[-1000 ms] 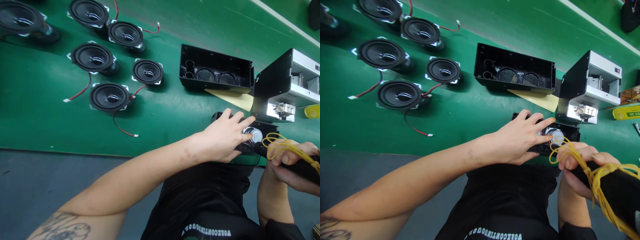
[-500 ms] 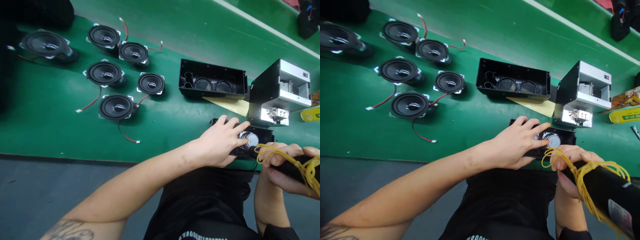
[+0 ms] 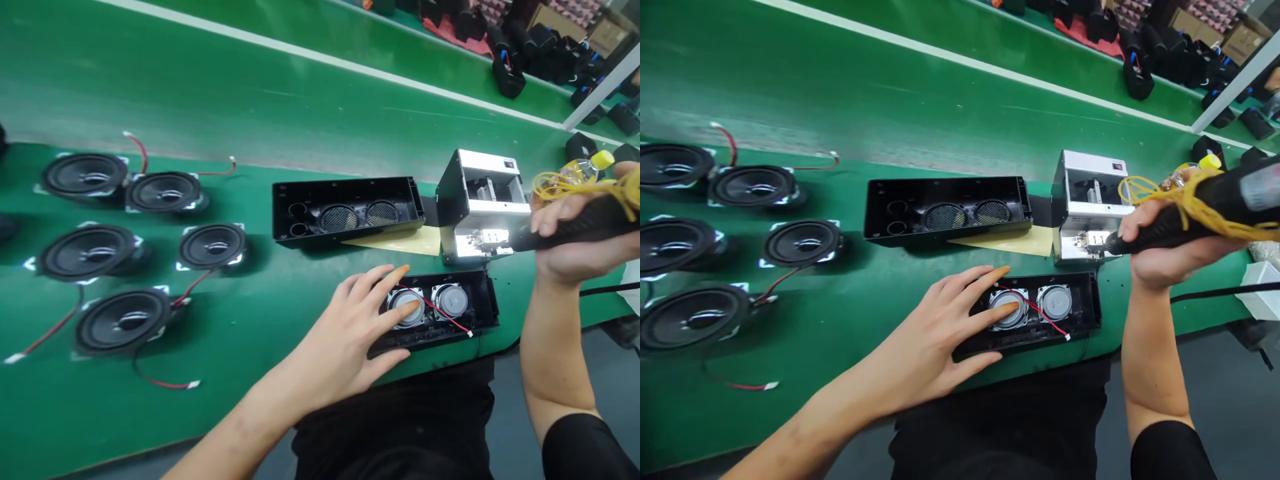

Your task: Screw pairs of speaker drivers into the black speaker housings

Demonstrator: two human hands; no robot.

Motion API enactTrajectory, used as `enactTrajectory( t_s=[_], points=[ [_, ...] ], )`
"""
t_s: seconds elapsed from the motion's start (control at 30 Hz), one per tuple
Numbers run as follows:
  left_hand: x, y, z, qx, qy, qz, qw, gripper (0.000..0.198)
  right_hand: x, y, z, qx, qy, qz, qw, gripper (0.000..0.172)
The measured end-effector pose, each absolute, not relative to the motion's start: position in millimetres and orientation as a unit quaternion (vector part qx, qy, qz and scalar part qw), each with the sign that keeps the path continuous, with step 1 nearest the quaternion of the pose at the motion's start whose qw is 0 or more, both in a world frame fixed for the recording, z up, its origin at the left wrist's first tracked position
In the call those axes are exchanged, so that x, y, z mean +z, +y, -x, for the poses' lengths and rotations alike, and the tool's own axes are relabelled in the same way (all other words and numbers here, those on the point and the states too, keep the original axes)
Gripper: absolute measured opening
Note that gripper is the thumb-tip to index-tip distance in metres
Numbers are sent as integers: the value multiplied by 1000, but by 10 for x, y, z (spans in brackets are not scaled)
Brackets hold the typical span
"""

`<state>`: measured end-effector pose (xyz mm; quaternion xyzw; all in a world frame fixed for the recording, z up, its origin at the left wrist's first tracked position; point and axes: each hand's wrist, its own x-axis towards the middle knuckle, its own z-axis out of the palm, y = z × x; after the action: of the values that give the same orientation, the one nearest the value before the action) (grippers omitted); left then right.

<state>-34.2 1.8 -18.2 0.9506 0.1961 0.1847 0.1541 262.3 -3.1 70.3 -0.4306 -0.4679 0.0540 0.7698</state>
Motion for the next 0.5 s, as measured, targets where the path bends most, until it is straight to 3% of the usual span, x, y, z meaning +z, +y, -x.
enactTrajectory(
  t_s=[0.23,0.5],
  points=[
    [-266,37,349,206,189,-944,176,37,584,39,-2530,97,-470,462,745,75],
    [-224,43,395,184,183,-945,197,43,642,-43,-2471,96,-463,453,756,71]
  ],
)
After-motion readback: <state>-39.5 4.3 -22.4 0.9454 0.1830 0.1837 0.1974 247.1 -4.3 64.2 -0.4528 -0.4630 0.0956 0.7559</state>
